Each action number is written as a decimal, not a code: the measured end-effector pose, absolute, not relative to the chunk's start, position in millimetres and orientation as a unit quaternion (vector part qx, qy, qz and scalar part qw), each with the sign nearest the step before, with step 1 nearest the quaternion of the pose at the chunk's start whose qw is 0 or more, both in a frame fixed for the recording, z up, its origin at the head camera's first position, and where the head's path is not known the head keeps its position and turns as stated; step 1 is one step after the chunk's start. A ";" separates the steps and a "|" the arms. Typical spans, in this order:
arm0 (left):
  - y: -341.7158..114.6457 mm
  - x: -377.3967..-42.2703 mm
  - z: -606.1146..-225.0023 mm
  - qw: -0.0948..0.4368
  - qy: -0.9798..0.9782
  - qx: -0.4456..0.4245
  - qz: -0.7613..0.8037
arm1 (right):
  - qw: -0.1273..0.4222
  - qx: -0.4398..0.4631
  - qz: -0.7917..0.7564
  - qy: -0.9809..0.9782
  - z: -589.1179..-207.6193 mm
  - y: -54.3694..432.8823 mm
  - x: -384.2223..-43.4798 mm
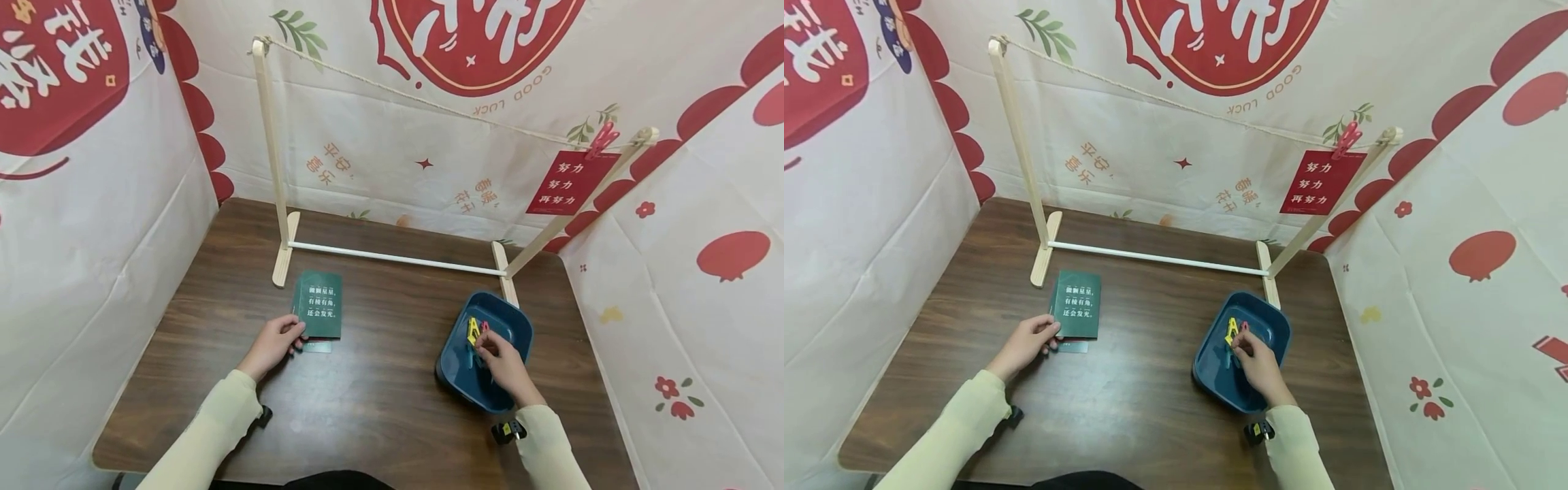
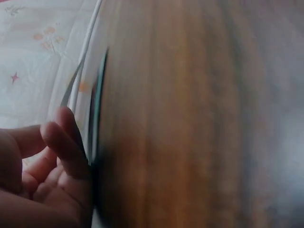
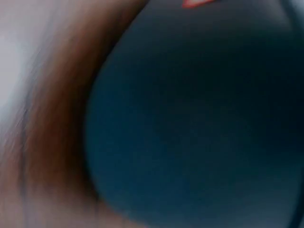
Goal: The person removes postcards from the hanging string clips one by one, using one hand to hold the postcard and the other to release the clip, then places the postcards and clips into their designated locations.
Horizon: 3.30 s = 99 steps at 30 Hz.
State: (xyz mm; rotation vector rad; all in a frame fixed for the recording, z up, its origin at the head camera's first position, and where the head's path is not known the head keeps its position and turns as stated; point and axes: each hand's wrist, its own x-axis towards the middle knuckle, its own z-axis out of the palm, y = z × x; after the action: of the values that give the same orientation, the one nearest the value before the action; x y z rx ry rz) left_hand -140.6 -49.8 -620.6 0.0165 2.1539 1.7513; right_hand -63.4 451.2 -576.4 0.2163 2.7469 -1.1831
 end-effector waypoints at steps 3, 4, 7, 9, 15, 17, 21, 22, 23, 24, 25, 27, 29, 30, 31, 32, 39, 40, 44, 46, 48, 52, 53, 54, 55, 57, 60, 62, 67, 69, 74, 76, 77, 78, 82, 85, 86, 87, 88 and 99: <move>-51.1 -141.2 -625.0 0.175 0.758 0.001 0.629 | 0.080 0.070 -0.392 0.914 -575.5 450.4 -65.4; -51.4 -141.5 -626.6 0.172 0.756 0.002 0.631 | 0.082 0.070 -0.390 0.914 -574.8 450.3 -65.6; -51.0 -142.5 -630.7 0.168 0.755 -0.002 0.634 | 0.085 0.077 -0.381 0.917 -572.8 449.9 -63.4; -50.5 -142.9 -632.3 0.169 0.756 0.000 0.633 | 0.086 0.084 -0.377 0.918 -572.0 449.4 -60.9; -52.5 -144.8 -633.6 0.175 0.755 0.000 0.632 | 0.089 0.110 -0.372 0.917 -570.7 444.2 -55.5; -53.4 -146.2 -632.9 0.184 0.751 0.000 0.634 | 0.086 0.122 -0.378 0.914 -570.7 443.0 -54.3; -56.4 -148.0 -629.0 0.203 0.746 0.004 0.634 | 0.078 0.144 -0.391 0.906 -571.9 441.5 -53.2; -56.7 -148.4 -628.2 0.208 0.746 0.005 0.633 | 0.077 0.147 -0.393 0.905 -572.1 441.2 -53.2; -56.9 -148.4 -627.3 0.212 0.746 0.006 0.632 | 0.078 0.150 -0.393 0.904 -572.5 441.2 -53.2; -57.1 -148.6 -627.0 0.214 0.744 0.006 0.632 | 0.079 0.153 -0.392 0.904 -572.6 440.9 -53.1; -57.1 -148.7 -626.7 0.216 0.744 0.008 0.633 | 0.080 0.156 -0.391 0.904 -572.7 440.6 -53.1; -56.7 -148.9 -626.9 0.219 0.741 0.004 0.634 | 0.083 0.160 -0.389 0.903 -572.1 439.9 -52.9; -56.2 -149.1 -626.8 0.222 0.739 0.003 0.636 | 0.085 0.164 -0.387 0.903 -571.8 439.5 -53.2; -56.0 -149.2 -626.6 0.223 0.738 0.003 0.636 | 0.086 0.167 -0.387 0.903 -571.6 439.0 -52.9; -55.9 -149.3 -626.4 0.224 0.738 0.004 0.636 | 0.086 0.168 -0.386 0.903 -571.5 438.6 -52.7; -55.5 -149.3 -625.9 0.224 0.737 0.003 0.638 | 0.087 0.170 -0.386 0.903 -571.6 438.4 -52.6; -55.0 -148.2 -623.9 0.229 0.735 0.008 0.638 | 0.082 0.174 -0.386 0.902 -572.7 436.5 -50.8; -55.0 -148.2 -623.3 0.229 0.735 0.007 0.639 | 0.081 0.173 -0.387 0.902 -573.0 436.7 -50.8; -55.3 -147.6 -622.1 0.231 0.737 0.010 0.635 | 0.083 0.173 -0.391 0.900 -573.3 436.4 -50.9; -55.5 -147.7 -621.3 0.231 0.738 0.011 0.634 | 0.085 0.174 -0.392 0.900 -573.6 436.2 -50.7; -55.8 -148.0 -621.3 0.232 0.739 0.011 0.632 | 0.086 0.176 -0.392 0.899 -574.0 436.0 -50.4; -56.2 -149.1 -621.9 0.235 0.733 0.006 0.638 | 0.088 0.173 -0.394 0.899 -574.5 436.8 -49.7; -56.3 -149.4 -622.3 0.237 0.731 0.005 0.640 | 0.088 0.172 -0.393 0.899 -574.5 437.0 -49.6; -56.3 -149.6 -622.7 0.238 0.729 0.004 0.642 | 0.089 0.171 -0.394 0.899 -574.4 437.3 -49.7; -56.2 -149.7 -623.0 0.238 0.726 0.003 0.645 | 0.089 0.169 -0.394 0.899 -574.5 437.7 -49.8; -56.3 -150.0 -623.8 0.240 0.724 0.003 0.647 | 0.088 0.168 -0.394 0.899 -574.7 437.9 -49.8; -56.5 -150.4 -624.9 0.240 0.723 0.004 0.648 | 0.086 0.169 -0.391 0.900 -574.7 437.4 -49.5; -56.5 -150.4 -625.9 0.239 0.723 0.004 0.648 | 0.086 0.171 -0.389 0.901 -574.3 436.9 -49.2; -56.7 -150.5 -625.4 0.239 0.723 0.005 0.648 | 0.086 0.175 -0.388 0.901 -573.9 435.7 -49.5; -56.8 -150.5 -624.6 0.239 0.723 0.006 0.648 | 0.085 0.177 -0.386 0.901 -574.4 435.4 -49.1; -56.8 -149.6 -623.6 0.235 0.726 0.009 0.646 | 0.082 0.173 -0.382 0.904 -576.7 435.7 -49.0; -56.6 -149.2 -623.6 0.234 0.728 0.011 0.645 | 0.081 0.171 -0.382 0.905 -577.7 436.5 -49.3; -56.2 -149.0 -623.5 0.233 0.728 0.010 0.645 | 0.080 0.171 -0.382 0.905 -578.1 436.8 -49.3; -55.8 -149.0 -623.6 0.233 0.729 0.010 0.644 | 0.080 0.172 -0.382 0.905 -578.4 437.0 -49.3; -55.3 -149.3 -623.1 0.232 0.731 0.010 0.641 | 0.080 0.176 -0.383 0.903 -579.1 436.9 -49.6; -54.9 -149.0 -624.4 0.228 0.734 0.010 0.640 | 0.082 0.175 -0.385 0.902 -577.7 436.5 -49.2; -54.8 -149.1 -624.8 0.227 0.735 0.010 0.638 | 0.082 0.175 -0.386 0.902 -577.5 436.2 -48.8; -54.8 -149.1 -625.2 0.227 0.736 0.008 0.638 | 0.082 0.176 -0.386 0.902 -577.3 435.9 -48.2; -54.5 -149.2 -625.4 0.227 0.737 0.006 0.637 | 0.082 0.177 -0.386 0.902 -577.3 435.7 -47.7; -54.7 -148.1 -626.7 0.227 0.726 0.000 0.649 | 0.069 0.169 -0.382 0.906 -580.0 436.7 -47.3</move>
State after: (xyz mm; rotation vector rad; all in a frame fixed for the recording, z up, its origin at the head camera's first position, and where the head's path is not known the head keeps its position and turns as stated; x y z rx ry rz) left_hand -148.1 -54.7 -626.7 0.0006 2.0013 1.7879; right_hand -47.3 436.7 -580.0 0.5090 2.7278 -1.1501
